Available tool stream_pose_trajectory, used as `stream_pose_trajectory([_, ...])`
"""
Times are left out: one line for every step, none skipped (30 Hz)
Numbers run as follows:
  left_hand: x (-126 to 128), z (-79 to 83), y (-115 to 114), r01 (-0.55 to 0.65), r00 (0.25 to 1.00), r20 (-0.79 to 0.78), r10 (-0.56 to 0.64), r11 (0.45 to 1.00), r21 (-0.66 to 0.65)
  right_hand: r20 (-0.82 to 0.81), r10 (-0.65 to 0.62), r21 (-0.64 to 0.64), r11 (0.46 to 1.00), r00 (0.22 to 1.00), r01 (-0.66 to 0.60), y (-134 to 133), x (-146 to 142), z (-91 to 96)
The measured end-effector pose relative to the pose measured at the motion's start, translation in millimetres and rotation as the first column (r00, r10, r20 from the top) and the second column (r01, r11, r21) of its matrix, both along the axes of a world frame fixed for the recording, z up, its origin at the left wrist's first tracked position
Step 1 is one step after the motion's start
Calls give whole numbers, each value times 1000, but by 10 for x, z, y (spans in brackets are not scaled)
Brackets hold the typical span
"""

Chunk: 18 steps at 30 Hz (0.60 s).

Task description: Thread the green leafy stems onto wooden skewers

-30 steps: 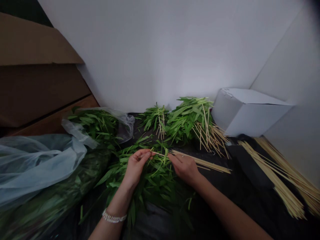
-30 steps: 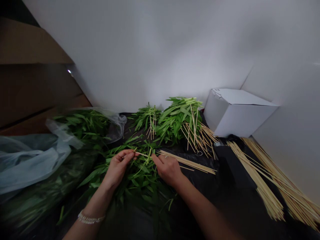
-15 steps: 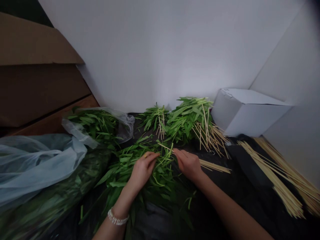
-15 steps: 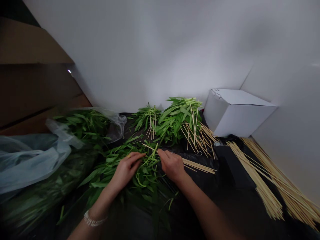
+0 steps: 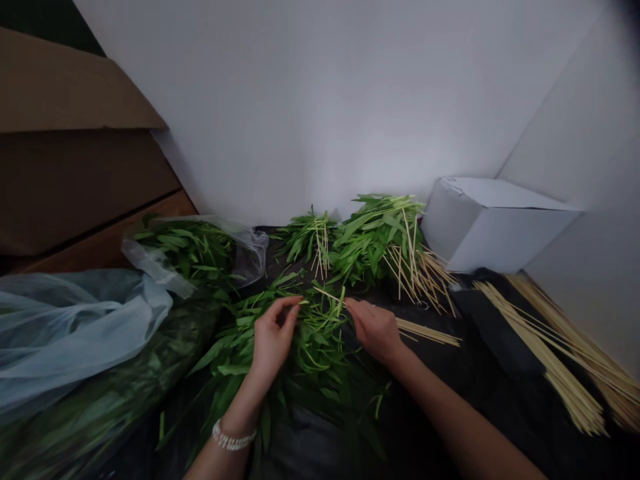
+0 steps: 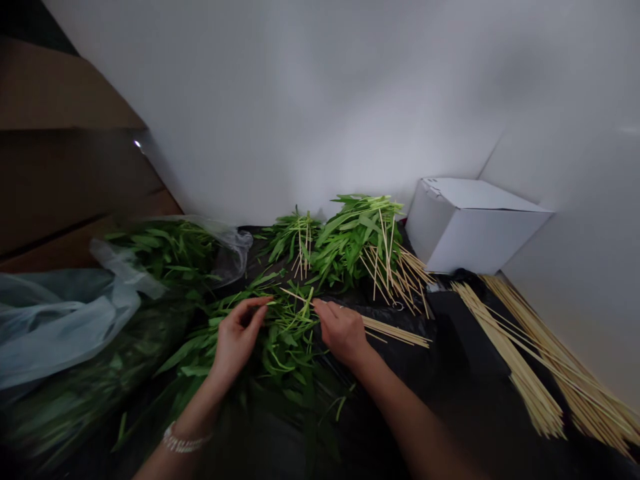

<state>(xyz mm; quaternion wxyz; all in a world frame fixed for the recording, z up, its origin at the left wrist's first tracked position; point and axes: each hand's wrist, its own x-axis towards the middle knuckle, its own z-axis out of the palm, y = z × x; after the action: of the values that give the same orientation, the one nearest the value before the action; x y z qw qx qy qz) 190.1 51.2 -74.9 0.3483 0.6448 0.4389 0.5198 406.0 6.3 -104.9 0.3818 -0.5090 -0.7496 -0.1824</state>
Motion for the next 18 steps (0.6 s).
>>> stream_pose_trajectory([0, 16, 4, 3, 996, 86, 4, 997, -79, 5, 10, -1, 1000, 1000, -10, -1, -3, -4])
stream_pose_trajectory([0, 26, 10, 29, 988, 154, -5, 988, -151, 12, 23, -4, 1000, 1000, -23, -2, -8, -10])
stream_pose_trajectory([-1, 30, 16, 69, 977, 212, -23, 975, -210, 19, 37, -5, 999, 999, -37, -3, -13, -17])
stream_pose_trajectory([-3, 29, 23, 112, 965, 259, -45, 961, -253, 29, 52, -6, 999, 998, -51, -5, -18, -24])
stream_pose_trajectory([-5, 23, 31, 149, 953, 296, -62, 947, -283, 42, 64, -7, 998, 997, -63, -7, -24, -30])
stream_pose_trajectory([-7, 15, 38, 178, 942, 327, -73, 937, -302, 56, 72, -10, 997, 996, -71, -9, -29, -36])
stream_pose_trajectory([-10, 6, 44, 199, 932, 353, -81, 929, -312, 70, 76, -10, 997, 995, -75, -11, -33, -40])
stream_pose_trajectory([-12, -4, 49, 216, 923, 374, -88, 924, -316, 83, 77, -11, 997, 994, -76, -13, -37, -43])
stream_pose_trajectory([-13, -13, 53, 228, 916, 389, -93, 921, -316, 95, 76, -10, 997, 993, -76, -14, -40, -45])
stream_pose_trajectory([-14, -21, 55, 234, 912, 398, -96, 920, -315, 106, 75, -9, 997, 992, -75, -16, -42, -46])
stream_pose_trajectory([-15, -27, 56, 235, 911, 401, -97, 921, -311, 113, 75, -8, 997, 991, -74, -17, -43, -45])
stream_pose_trajectory([-15, -31, 55, 234, 911, 400, -98, 923, -306, 120, 75, -8, 997, 990, -75, -19, -44, -44])
stream_pose_trajectory([-15, -33, 53, 232, 913, 396, -100, 925, -301, 124, 76, -9, 997, 989, -75, -21, -44, -42])
stream_pose_trajectory([-15, -34, 49, 231, 915, 391, -103, 926, -297, 128, 76, -10, 997, 989, -76, -23, -45, -39])
stream_pose_trajectory([-14, -33, 46, 231, 916, 386, -105, 927, -296, 133, 74, -10, 997, 988, -74, -24, -46, -36])
stream_pose_trajectory([-14, -30, 42, 232, 918, 382, -108, 926, -297, 138, 71, -11, 997, 988, -70, -26, -47, -33])
stream_pose_trajectory([-13, -26, 39, 233, 919, 378, -109, 925, -300, 144, 66, -9, 998, 987, -66, -28, -48, -30])
stream_pose_trajectory([-11, -21, 36, 234, 921, 374, -110, 924, -304, 150, 62, -7, 998, 987, -61, -29, -50, -26])
